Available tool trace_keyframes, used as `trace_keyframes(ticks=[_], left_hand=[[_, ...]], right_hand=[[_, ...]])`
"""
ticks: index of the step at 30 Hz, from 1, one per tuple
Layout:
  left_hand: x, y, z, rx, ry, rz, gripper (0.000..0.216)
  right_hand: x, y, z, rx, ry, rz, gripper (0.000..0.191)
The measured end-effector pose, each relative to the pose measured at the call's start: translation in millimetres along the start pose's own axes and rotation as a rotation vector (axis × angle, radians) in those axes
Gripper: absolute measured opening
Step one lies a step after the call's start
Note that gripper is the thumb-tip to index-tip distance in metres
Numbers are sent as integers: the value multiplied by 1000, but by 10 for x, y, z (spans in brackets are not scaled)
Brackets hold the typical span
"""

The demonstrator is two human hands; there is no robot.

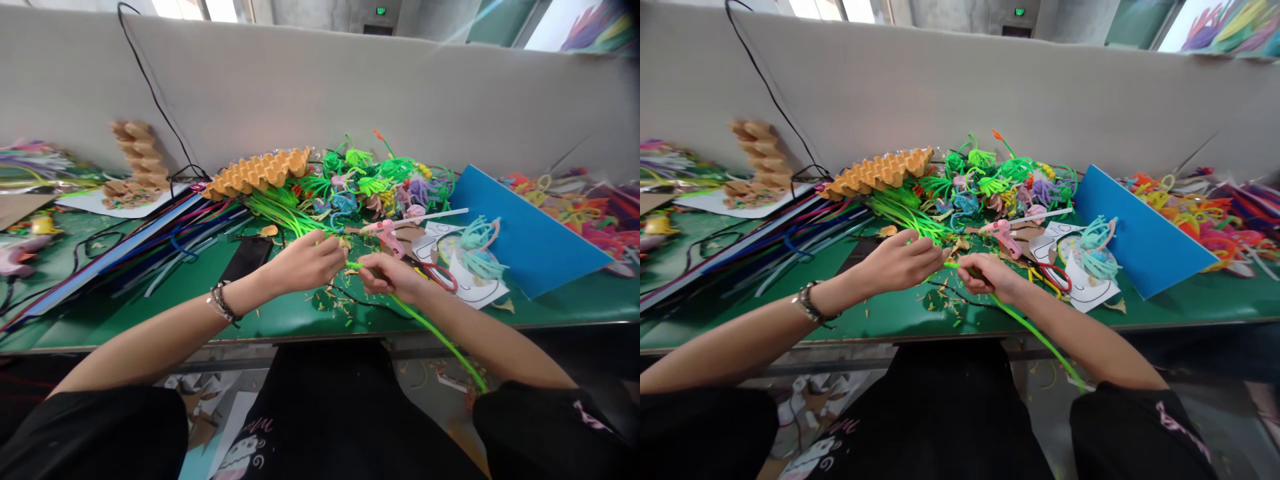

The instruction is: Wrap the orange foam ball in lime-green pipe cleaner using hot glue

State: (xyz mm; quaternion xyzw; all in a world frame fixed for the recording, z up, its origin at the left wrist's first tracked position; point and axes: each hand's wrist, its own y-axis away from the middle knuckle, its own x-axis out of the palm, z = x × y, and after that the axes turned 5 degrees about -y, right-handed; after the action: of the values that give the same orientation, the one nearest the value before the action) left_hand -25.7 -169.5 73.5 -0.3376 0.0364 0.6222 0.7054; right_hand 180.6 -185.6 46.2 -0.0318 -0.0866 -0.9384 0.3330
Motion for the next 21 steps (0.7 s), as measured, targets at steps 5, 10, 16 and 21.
trace_keyframes(ticks=[5,10,16,21], left_hand=[[-37,-6,25,53,-79,-68,20],[-11,39,58,53,6,-47,25],[126,69,154,-116,358,24,28],[189,25,210,-227,1103,160,51]], right_hand=[[11,2,-33,50,-156,105,31],[120,49,-42,42,-207,145,32],[138,43,14,-72,-103,78,31],[21,32,200,-175,86,-2,27]])
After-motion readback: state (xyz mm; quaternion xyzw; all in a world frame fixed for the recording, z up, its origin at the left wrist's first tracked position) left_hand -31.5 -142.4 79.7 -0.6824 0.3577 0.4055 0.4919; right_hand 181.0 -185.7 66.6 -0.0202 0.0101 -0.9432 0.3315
